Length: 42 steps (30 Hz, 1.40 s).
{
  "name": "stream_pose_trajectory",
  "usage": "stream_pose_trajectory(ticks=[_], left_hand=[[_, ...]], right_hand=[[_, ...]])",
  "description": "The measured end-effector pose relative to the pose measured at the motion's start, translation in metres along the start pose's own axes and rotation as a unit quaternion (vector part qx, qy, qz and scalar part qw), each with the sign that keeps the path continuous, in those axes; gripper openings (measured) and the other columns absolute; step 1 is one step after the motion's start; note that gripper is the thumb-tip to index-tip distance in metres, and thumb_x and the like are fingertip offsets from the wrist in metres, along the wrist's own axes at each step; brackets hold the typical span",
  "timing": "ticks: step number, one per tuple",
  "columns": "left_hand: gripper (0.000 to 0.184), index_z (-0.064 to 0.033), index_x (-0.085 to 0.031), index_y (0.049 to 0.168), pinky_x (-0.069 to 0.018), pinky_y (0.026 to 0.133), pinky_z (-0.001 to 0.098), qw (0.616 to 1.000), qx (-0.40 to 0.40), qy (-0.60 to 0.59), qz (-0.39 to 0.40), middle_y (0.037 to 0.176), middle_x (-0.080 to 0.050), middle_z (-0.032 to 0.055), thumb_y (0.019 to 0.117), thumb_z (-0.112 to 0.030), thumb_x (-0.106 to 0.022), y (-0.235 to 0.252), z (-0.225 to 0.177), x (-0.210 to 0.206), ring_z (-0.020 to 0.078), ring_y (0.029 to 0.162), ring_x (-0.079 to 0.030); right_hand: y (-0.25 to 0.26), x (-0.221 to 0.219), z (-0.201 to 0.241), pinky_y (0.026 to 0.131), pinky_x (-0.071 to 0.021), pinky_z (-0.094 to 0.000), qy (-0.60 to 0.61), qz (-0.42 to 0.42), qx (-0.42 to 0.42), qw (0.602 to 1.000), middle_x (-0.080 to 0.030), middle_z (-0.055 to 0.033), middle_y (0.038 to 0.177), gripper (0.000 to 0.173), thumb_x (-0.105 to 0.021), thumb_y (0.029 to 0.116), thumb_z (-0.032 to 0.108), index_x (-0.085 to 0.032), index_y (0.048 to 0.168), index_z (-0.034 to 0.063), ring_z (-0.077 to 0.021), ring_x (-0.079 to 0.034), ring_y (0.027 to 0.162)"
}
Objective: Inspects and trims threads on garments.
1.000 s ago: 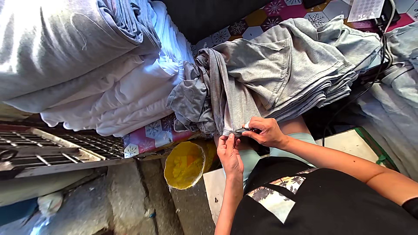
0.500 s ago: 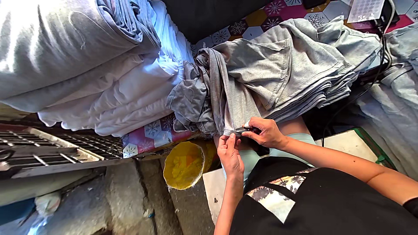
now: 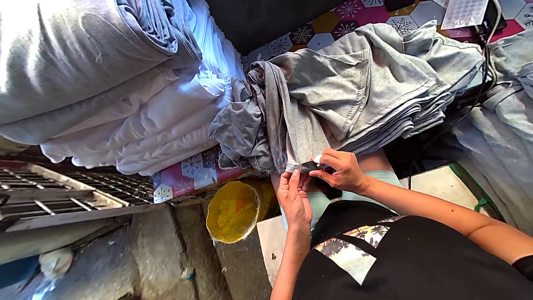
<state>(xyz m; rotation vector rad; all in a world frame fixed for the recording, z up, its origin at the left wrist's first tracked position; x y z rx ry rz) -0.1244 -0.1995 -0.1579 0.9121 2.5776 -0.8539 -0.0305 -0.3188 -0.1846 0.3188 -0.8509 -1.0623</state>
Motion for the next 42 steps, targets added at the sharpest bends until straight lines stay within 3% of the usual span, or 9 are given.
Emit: stream_pose_trajectory(ticks=[17,22,27,42], left_hand=[[0.014,0.0,-0.055,0.108,-0.0622,0.083,0.0304,1.0,0.013,-0.019,-0.007,0.091,-0.072,0.0089,0.1071,0.0,-0.041,-0.0043,0.0008,-0.0029,0.0159,0.083,-0.074],[0.014,0.0001,-0.055,0.11,-0.0623,0.084,0.0321,1.0,0.013,-0.025,-0.013,0.094,-0.072,0.0108,0.1076,-0.001,-0.041,-0.0036,0.0006,-0.0016,0.0181,0.085,-0.075],[0.016,-0.0005,-0.056,0.111,-0.062,0.084,0.0312,0.999,0.028,-0.033,-0.009,0.094,-0.073,0.0099,0.1084,-0.003,-0.041,-0.0033,0.0005,-0.001,0.0174,0.086,-0.075],[0.014,-0.0005,-0.056,0.107,-0.0618,0.085,0.031,1.0,0.016,-0.017,-0.011,0.092,-0.073,0.01,0.1075,-0.001,-0.041,-0.003,0.0011,-0.0009,0.0169,0.085,-0.075]], right_hand=[[0.0017,-0.0037,0.009,0.055,-0.0489,-0.0303,-0.021,-0.024,0.021,0.999,-0.065,-0.007,0.075,0.029,-0.07,0.0961,0.03,-0.075,0.089,0.0034,-0.0162,-0.062,0.065],[0.0002,-0.0004,0.0055,0.053,-0.0475,-0.0295,-0.008,-0.035,-0.003,0.999,-0.064,-0.0074,0.073,0.029,-0.072,0.0944,0.029,-0.071,0.083,0.0025,-0.0151,-0.06,0.062],[-0.0017,-0.0012,0.0049,0.052,-0.0466,-0.0298,-0.007,-0.023,0.001,1.0,-0.063,-0.0083,0.074,0.033,-0.073,0.0935,0.033,-0.071,0.084,0.0018,-0.0154,-0.058,0.061],[0.0025,-0.0018,0.0097,0.052,-0.047,-0.0315,-0.038,-0.012,0.005,0.999,-0.062,-0.0063,0.07,0.03,-0.069,0.0964,0.03,-0.073,0.083,0.004,-0.0168,-0.061,0.061]])
Point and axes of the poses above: each hand's wrist, its own y-axis towards the middle knuckle, its own x-axis out of the back of the hand, z = x × y, the point moved 3 cm from there along y, towards the middle knuckle
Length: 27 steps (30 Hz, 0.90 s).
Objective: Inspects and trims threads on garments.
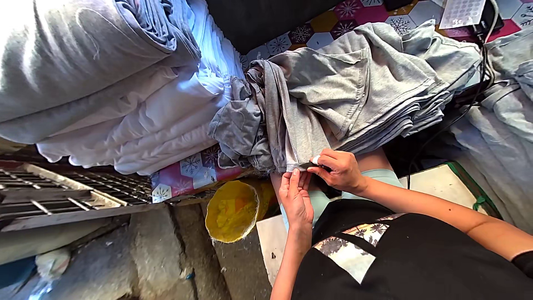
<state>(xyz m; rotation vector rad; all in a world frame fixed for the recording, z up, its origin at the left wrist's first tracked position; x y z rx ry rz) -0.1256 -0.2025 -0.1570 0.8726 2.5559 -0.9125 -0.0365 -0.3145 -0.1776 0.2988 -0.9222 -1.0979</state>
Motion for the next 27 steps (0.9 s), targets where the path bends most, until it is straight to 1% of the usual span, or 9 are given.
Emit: stream_pose_trajectory(ticks=[4,6,8,10,11,14,17,22,27], left_hand=[[0.013,0.0003,-0.056,0.107,-0.0619,0.084,0.0311,1.0,-0.007,0.003,-0.002,0.092,-0.072,0.0104,0.1071,-0.001,-0.043,0.0,-0.002,0.001,0.0167,0.085,-0.074],[0.013,0.0001,-0.055,0.106,-0.0623,0.083,0.0309,1.0,-0.007,0.005,0.0,0.09,-0.072,0.0101,0.107,-0.001,-0.042,0.0,0.0,0.0,0.0166,0.083,-0.074],[0.014,-0.0006,-0.054,0.107,-0.0627,0.081,0.0312,1.0,-0.005,0.003,0.0,0.09,-0.072,0.0101,0.1083,-0.002,-0.04,0.001,0.0,0.0,0.0173,0.081,-0.075],[0.015,-0.0019,-0.052,0.109,-0.0627,0.08,0.0312,1.0,0.0,0.0,-0.008,0.09,-0.072,0.0097,0.1094,-0.004,-0.037,0.002,-0.001,-0.001,0.0172,0.08,-0.074],[0.016,-0.0021,-0.052,0.109,-0.0627,0.08,0.0314,1.0,0.0,-0.003,-0.011,0.09,-0.072,0.0098,0.1097,-0.005,-0.036,0.002,-0.001,0.0,0.0174,0.08,-0.074],[0.016,-0.0013,-0.051,0.111,-0.0629,0.081,0.032,1.0,0.002,-0.008,-0.015,0.091,-0.072,0.0111,0.1101,-0.005,-0.036,0.002,-0.002,-0.001,0.0185,0.081,-0.075],[0.015,-0.002,-0.051,0.112,-0.0627,0.081,0.0316,1.0,0.007,-0.009,-0.015,0.092,-0.071,0.0104,0.1102,-0.006,-0.036,0.002,-0.002,-0.002,0.0179,0.083,-0.074],[0.015,-0.0025,-0.05,0.111,-0.0628,0.081,0.0323,1.0,0.0,0.008,-0.009,0.092,-0.071,0.0105,0.1103,-0.006,-0.035,0.003,-0.003,-0.001,0.018,0.082,-0.074],[0.015,-0.0013,-0.05,0.111,-0.0628,0.081,0.0323,0.999,-0.01,0.032,0.003,0.091,-0.071,0.0105,0.1102,-0.005,-0.035,0.004,-0.002,0.001,0.0184,0.081,-0.074]], right_hand=[[0.001,0.001,0.001,0.053,-0.0478,-0.0309,0.012,0.006,-0.007,1.0,-0.063,-0.0072,0.074,0.031,-0.072,0.094,0.032,-0.071,0.084,0.0029,-0.0161,-0.06,0.062],[0.001,0.0,0.001,0.052,-0.0473,-0.0311,0.011,0.011,-0.003,1.0,-0.063,-0.0064,0.072,0.03,-0.07,0.0952,0.031,-0.073,0.084,0.0034,-0.0163,-0.06,0.061],[0.001,0.0,-0.003,0.053,-0.0484,-0.0314,0.03,0.007,-0.031,0.999,-0.064,-0.0065,0.072,0.028,-0.07,0.0949,0.028,-0.073,0.083,0.0029,-0.0159,-0.061,0.062],[0.003,0.003,-0.011,0.057,-0.0518,-0.03,0.066,0.003,-0.08,0.995,-0.066,-0.0072,0.077,0.025,-0.073,0.0934,0.025,-0.071,0.084,0.0015,-0.0137,-0.063,0.066],[0.002,0.004,-0.014,0.06,-0.053,-0.0282,0.082,0.002,-0.088,0.993,-0.066,-0.0075,0.079,0.024,-0.074,0.0927,0.024,-0.071,0.085,0.0009,-0.0124,-0.063,0.069],[-0.001,0.003,-0.018,0.062,-0.0526,-0.0249,0.099,0.004,-0.046,0.994,-0.066,-0.0091,0.083,0.028,-0.076,0.0914,0.027,-0.071,0.089,-0.0008,-0.011,-0.062,0.07],[-0.003,0.0,-0.014,0.057,-0.0505,-0.0272,0.074,0.002,-0.005,0.997,-0.065,-0.0085,0.079,0.031,-0.075,0.0925,0.031,-0.073,0.09,0.0,-0.0132,-0.061,0.067],[-0.002,-0.001,-0.015,0.058,-0.05,-0.0265,0.08,0.019,-0.018,0.996,-0.065,-0.0073,0.079,0.03,-0.075,0.092,0.031,-0.073,0.089,0.0011,-0.0122,-0.061,0.067],[0.003,0.002,-0.016,0.058,-0.0512,-0.0291,0.068,0.025,0.005,0.997,-0.067,-0.0062,0.077,0.026,-0.073,0.0929,0.029,-0.076,0.089,0.0033,-0.0134,-0.063,0.067]])
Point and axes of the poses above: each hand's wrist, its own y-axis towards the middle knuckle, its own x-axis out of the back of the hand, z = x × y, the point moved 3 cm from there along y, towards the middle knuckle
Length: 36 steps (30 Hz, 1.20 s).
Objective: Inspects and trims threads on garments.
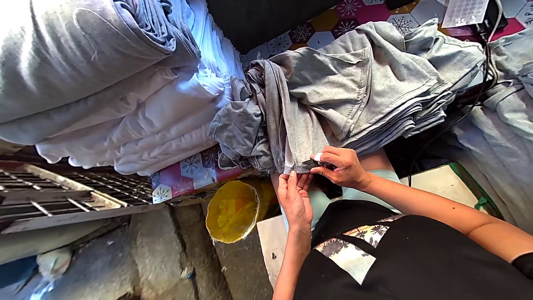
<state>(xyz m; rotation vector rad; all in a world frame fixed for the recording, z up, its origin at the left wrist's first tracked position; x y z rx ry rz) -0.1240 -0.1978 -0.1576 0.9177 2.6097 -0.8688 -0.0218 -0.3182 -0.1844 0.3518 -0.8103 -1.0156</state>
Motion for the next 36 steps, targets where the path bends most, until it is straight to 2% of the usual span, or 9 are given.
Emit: stream_pose_trajectory(ticks=[6,12,20,28,30,32,33,34,36], left_hand=[[0.015,0.0004,-0.052,0.11,-0.0627,0.084,0.0336,1.0,-0.022,0.009,0.007,0.094,-0.072,0.0115,0.1095,-0.005,-0.037,-0.001,0.001,0.001,0.0189,0.085,-0.075],[0.012,0.0,-0.051,0.106,-0.0621,0.083,0.0313,0.997,-0.061,0.044,0.016,0.09,-0.069,0.0089,0.1071,-0.001,-0.039,-0.002,0.004,0.001,0.0151,0.083,-0.073],[0.012,0.0004,-0.053,0.106,-0.0634,0.079,0.032,0.998,-0.058,0.007,0.007,0.091,-0.069,0.0085,0.1057,0.002,-0.042,-0.004,0.003,-0.001,0.016,0.08,-0.073],[0.013,0.0016,-0.057,0.101,-0.0628,0.082,0.0322,0.998,-0.06,0.015,0.011,0.087,-0.071,0.0088,0.1031,0.006,-0.045,-0.003,0.004,0.003,0.0157,0.08,-0.074],[0.013,0.0013,-0.057,0.1,-0.0623,0.082,0.0308,0.998,-0.059,0.016,0.012,0.085,-0.07,0.0077,0.1034,0.005,-0.045,-0.003,0.004,0.002,0.0145,0.079,-0.073],[0.013,0.001,-0.057,0.099,-0.0617,0.08,0.0294,0.998,-0.058,0.015,0.016,0.084,-0.07,0.0068,0.1035,0.005,-0.045,-0.002,0.005,0.002,0.0132,0.078,-0.072],[0.013,0.0007,-0.058,0.099,-0.0609,0.081,0.0291,0.998,-0.057,0.02,0.024,0.084,-0.07,0.0069,0.103,0.005,-0.046,-0.002,0.006,0.001,0.0131,0.079,-0.071],[0.012,0.0014,-0.058,0.101,-0.0604,0.083,0.03,0.997,-0.054,0.032,0.038,0.086,-0.071,0.0074,0.1021,0.006,-0.047,-0.003,0.007,0.001,0.0139,0.082,-0.072],[0.011,0.0038,-0.06,0.104,-0.0588,0.089,0.0318,0.993,-0.044,0.077,0.081,0.092,-0.072,0.0083,0.0995,0.008,-0.051,-0.001,0.008,0.001,0.0148,0.09,-0.071]], right_hand=[[0.0,0.0,0.007,0.054,-0.0477,-0.0291,-0.01,-0.002,-0.01,1.0,-0.064,-0.0053,0.073,0.029,-0.071,0.0947,0.031,-0.073,0.084,0.0041,-0.0133,-0.06,0.063],[0.001,-0.005,0.017,0.052,-0.0465,-0.0308,-0.089,0.002,0.012,0.996,-0.064,-0.0053,0.073,0.03,-0.069,0.0962,0.034,-0.077,0.091,0.0058,-0.0157,-0.06,0.06],[-0.001,-0.005,0.017,0.052,-0.0471,-0.0302,-0.074,-0.007,0.009,0.997,-0.064,-0.0056,0.074,0.03,-0.069,0.0967,0.034,-0.077,0.092,0.0054,-0.0154,-0.06,0.061],[0.0,-0.005,0.016,0.052,-0.0464,-0.0308,-0.053,-0.011,-0.002,0.999,-0.062,-0.0062,0.07,0.031,-0.07,0.0959,0.031,-0.072,0.083,0.0034,-0.016,-0.059,0.06],[-0.003,-0.008,0.015,0.053,-0.0472,-0.0307,-0.04,-0.007,-0.015,0.999,-0.063,-0.0073,0.074,0.034,-0.071,0.0947,0.035,-0.072,0.087,0.0018,-0.016,-0.059,0.062],[-0.005,-0.011,0.012,0.058,-0.0512,-0.0322,-0.017,0.015,-0.05,0.999,-0.067,-0.0083,0.082,0.04,-0.073,0.0918,0.04,-0.071,0.099,0.001,-0.016,-0.063,0.068],[-0.006,-0.012,0.009,0.063,-0.0553,-0.0355,0.007,0.042,-0.077,0.996,-0.07,-0.0096,0.089,0.041,-0.077,0.0895,0.038,-0.071,0.106,0.0007,-0.0173,-0.067,0.074],[-0.006,-0.012,0.004,0.068,-0.0574,-0.039,0.049,0.075,-0.104,0.991,-0.071,-0.0115,0.092,0.036,-0.079,0.0884,0.028,-0.072,0.107,-0.0007,-0.0192,-0.069,0.078],[0.004,-0.005,-0.011,0.07,-0.0563,-0.0371,0.126,0.148,-0.126,0.973,-0.07,-0.0127,0.085,0.013,-0.072,0.0875,0.006,-0.071,0.095,-0.0044,-0.0177,-0.067,0.075]])
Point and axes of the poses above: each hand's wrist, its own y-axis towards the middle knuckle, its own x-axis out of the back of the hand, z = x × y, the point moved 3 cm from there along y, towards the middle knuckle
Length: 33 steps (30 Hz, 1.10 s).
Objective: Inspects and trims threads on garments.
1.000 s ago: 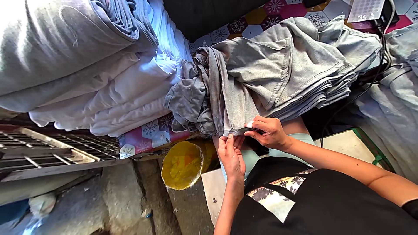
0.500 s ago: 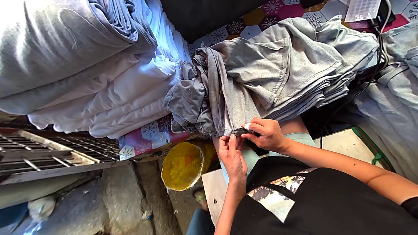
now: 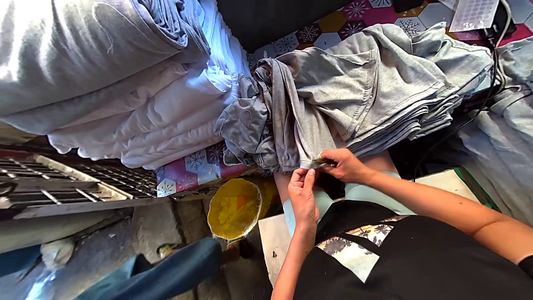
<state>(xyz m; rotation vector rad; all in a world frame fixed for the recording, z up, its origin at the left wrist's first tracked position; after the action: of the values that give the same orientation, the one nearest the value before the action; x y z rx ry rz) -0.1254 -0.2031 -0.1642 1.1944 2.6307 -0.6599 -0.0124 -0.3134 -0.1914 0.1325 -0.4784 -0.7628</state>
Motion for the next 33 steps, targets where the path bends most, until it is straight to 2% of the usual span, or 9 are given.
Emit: stream_pose_trajectory(ticks=[3,7,9,12,20,23,26,29,33], left_hand=[[0.016,0.0083,-0.068,0.107,-0.0584,0.09,0.0304,0.988,-0.085,0.125,0.043,0.105,-0.074,0.0121,0.0958,0.005,-0.058,0.009,-0.001,0.013,0.0142,0.098,-0.071],[0.014,0.0057,-0.073,0.102,-0.0585,0.091,0.0315,0.85,-0.341,0.4,-0.013,0.107,-0.074,0.0154,0.0917,-0.002,-0.068,0.038,0.011,0.048,0.0183,0.102,-0.072],[0.023,0.0009,-0.075,0.108,-0.0539,0.099,0.0446,0.769,-0.37,0.521,0.03,0.122,-0.069,0.0198,0.0889,-0.012,-0.075,0.056,0.023,0.054,0.0332,0.115,-0.066],[0.029,-0.0054,-0.077,0.109,-0.0519,0.1,0.051,0.717,-0.367,0.589,0.066,0.132,-0.062,0.0225,0.0849,-0.021,-0.081,0.073,0.037,0.055,0.0414,0.121,-0.06],[0.008,-0.0061,-0.079,0.091,-0.0511,0.102,0.0449,0.738,-0.385,0.552,0.053,0.117,-0.07,0.0172,0.0902,-0.011,-0.073,0.073,0.042,0.056,0.0351,0.116,-0.063],[0.011,-0.0004,-0.077,0.091,-0.054,0.098,0.0449,0.739,-0.27,0.617,0.03,0.109,-0.072,0.0175,0.0922,-0.007,-0.069,0.056,0.017,0.068,0.0333,0.11,-0.068],[0.025,0.0048,-0.074,0.11,-0.0469,0.104,0.0552,0.686,-0.088,0.721,-0.026,0.135,-0.06,0.0273,0.0983,-0.015,-0.065,0.041,-0.009,0.077,0.0452,0.124,-0.058],[0.033,0.0049,-0.073,0.113,-0.0505,0.101,0.0536,0.705,-0.244,0.666,-0.016,0.133,-0.059,0.0303,0.0883,-0.017,-0.077,0.048,0.001,0.077,0.0466,0.122,-0.059],[0.027,-0.0028,-0.077,0.107,-0.0515,0.1,0.053,0.724,-0.335,0.601,0.05,0.135,-0.059,0.0269,0.0814,-0.012,-0.081,0.07,0.03,0.067,0.0455,0.121,-0.058]], right_hand=[[0.035,0.076,-0.007,0.071,-0.0546,-0.0278,-0.013,0.009,0.024,1.0,-0.071,-0.0097,0.084,0.014,-0.059,0.0868,-0.003,-0.071,0.094,-0.0067,-0.0069,-0.064,0.075],[0.072,0.237,-0.026,0.093,-0.0515,-0.0362,-0.188,-0.315,-0.117,0.923,-0.068,-0.0218,0.11,0.031,-0.05,0.1011,0.013,-0.064,0.117,-0.0099,-0.0191,-0.066,0.1],[0.076,0.266,-0.026,0.087,-0.0499,-0.0245,-0.154,-0.458,-0.127,0.866,-0.065,-0.0093,0.106,0.035,-0.047,0.1041,0.02,-0.06,0.124,-0.0054,-0.0085,-0.061,0.093],[0.071,0.208,0.006,0.07,-0.0507,-0.0275,-0.102,-0.395,-0.089,0.909,-0.055,-0.0046,0.086,0.037,-0.034,0.1103,0.018,-0.049,0.126,-0.0117,-0.0072,-0.054,0.069],[0.021,0.042,-0.03,0.068,-0.0523,-0.0332,-0.038,-0.155,-0.133,0.978,-0.064,-0.0109,0.086,0.026,-0.05,0.1064,0.015,-0.065,0.115,-0.0048,-0.0143,-0.059,0.071],[0.01,0.018,-0.039,0.07,-0.0574,-0.0453,-0.115,-0.072,-0.063,0.989,-0.068,-0.0138,0.097,0.029,-0.08,0.0883,0.021,-0.073,0.106,-0.0003,-0.0248,-0.067,0.079],[0.007,-0.004,-0.039,0.057,-0.0571,-0.0535,-0.227,0.042,-0.007,0.973,-0.071,-0.0133,0.109,0.033,-0.083,0.0837,0.033,-0.075,0.104,0.0087,-0.0308,-0.07,0.072],[0.008,-0.019,-0.046,0.047,-0.0505,-0.0527,-0.258,0.074,0.032,0.963,-0.072,-0.0136,0.101,0.01,-0.074,0.0832,0.011,-0.073,0.093,0.0072,-0.0323,-0.067,0.061],[0.014,-0.014,-0.046,0.067,-0.057,-0.0546,-0.172,0.077,-0.035,0.982,-0.073,-0.0127,0.099,0.007,-0.072,0.0872,0.008,-0.075,0.092,0.0039,-0.0306,-0.072,0.081]])
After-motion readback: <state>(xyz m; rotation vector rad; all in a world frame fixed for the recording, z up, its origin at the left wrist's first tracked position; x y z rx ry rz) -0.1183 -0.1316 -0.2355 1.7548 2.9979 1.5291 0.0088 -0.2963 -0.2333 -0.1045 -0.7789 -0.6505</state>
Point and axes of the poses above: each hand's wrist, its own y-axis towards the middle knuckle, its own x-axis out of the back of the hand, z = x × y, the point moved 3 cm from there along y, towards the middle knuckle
